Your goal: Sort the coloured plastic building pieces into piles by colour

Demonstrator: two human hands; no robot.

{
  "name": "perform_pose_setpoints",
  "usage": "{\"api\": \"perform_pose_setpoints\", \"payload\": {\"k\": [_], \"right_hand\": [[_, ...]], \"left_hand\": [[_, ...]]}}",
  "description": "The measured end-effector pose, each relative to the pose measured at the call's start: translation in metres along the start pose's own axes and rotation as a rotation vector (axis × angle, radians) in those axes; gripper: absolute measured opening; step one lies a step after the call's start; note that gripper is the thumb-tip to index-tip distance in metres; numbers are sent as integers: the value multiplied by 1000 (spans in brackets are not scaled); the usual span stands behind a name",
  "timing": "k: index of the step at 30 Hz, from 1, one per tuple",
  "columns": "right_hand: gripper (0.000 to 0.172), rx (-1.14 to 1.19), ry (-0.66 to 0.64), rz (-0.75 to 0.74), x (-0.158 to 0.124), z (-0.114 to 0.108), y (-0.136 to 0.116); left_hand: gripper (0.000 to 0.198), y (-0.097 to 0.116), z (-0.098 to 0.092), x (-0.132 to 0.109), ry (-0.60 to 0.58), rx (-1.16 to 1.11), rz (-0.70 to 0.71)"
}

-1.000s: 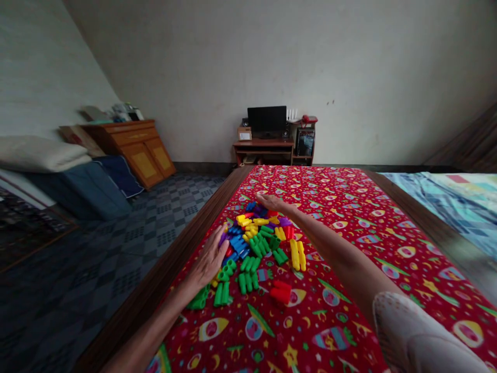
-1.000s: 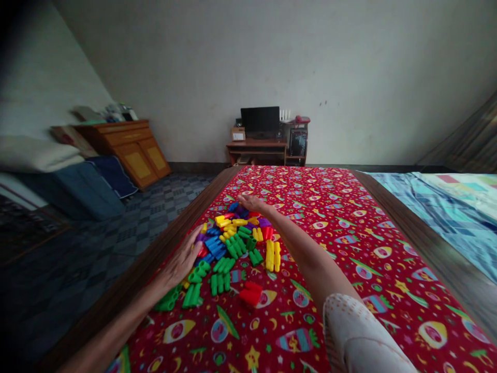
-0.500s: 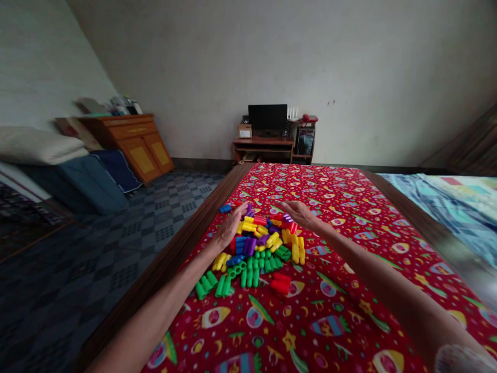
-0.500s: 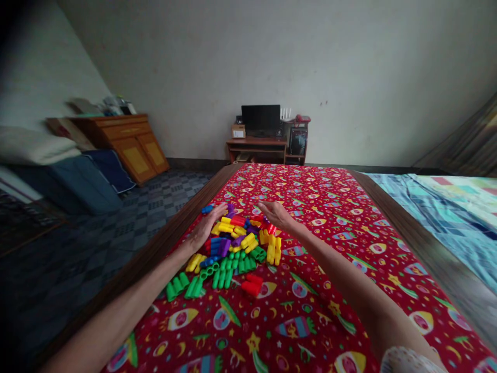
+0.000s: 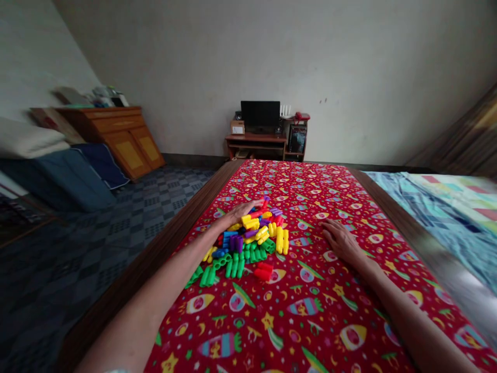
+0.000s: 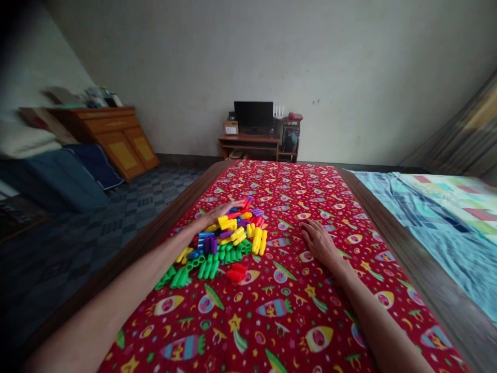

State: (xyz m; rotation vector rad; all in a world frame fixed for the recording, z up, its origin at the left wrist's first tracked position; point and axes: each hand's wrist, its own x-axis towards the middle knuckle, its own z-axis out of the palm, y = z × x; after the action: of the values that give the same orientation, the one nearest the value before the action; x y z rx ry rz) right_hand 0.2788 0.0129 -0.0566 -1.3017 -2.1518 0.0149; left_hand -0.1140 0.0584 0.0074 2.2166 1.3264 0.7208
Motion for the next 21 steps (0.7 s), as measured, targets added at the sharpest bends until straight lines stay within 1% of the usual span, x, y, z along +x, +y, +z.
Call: {"api": "perform_pose_setpoints", "payload": {"k": [2, 3, 4, 6, 7, 8, 10, 12, 13, 14, 16, 19, 21], "right_hand": [[43, -20, -4, -26, 0, 4, 0], [43, -26, 0, -34, 0, 5, 0], [43, -33, 6, -39, 1, 5, -1], [43, -51, 16, -50, 1, 6, -1], [44, -62, 20, -54, 1, 6, -1], [44, -72, 25, -55, 1, 7, -1], [44, -87, 33, -52, 1, 8, -2], [43, -93, 38, -50, 1, 9, -3], [42, -94, 39, -49, 2, 9, -4], [42, -94, 39, -47, 2, 9, -5], [41, -93, 37, -39, 2, 8, -7], [41, -90, 39, -29, 2, 8, -7], [40, -86, 39, -33, 2, 9, -6]], "left_hand": [[53, 18, -7, -6, -42, -39, 47], [56, 24, -14, -14, -37, -38, 57], [57, 26, -22, -25, -4, -14, 53], [58, 21, -36, -58, 149, 111, -8], [61, 16, -39, -78, 215, 179, -52], [65, 9, -39, -100, 287, 226, -102], [72, -2, -29, -140, 384, 282, -221], [75, -8, -11, -166, 382, 259, -322], [75, -7, -2, -171, 386, 236, -348], [73, -5, 7, -171, 380, 209, -352], [68, 3, 22, -156, 385, 153, -328], [61, 22, 41, -113, 394, 56, -284], [57, 39, 56, -85, 391, -23, -257]]}}
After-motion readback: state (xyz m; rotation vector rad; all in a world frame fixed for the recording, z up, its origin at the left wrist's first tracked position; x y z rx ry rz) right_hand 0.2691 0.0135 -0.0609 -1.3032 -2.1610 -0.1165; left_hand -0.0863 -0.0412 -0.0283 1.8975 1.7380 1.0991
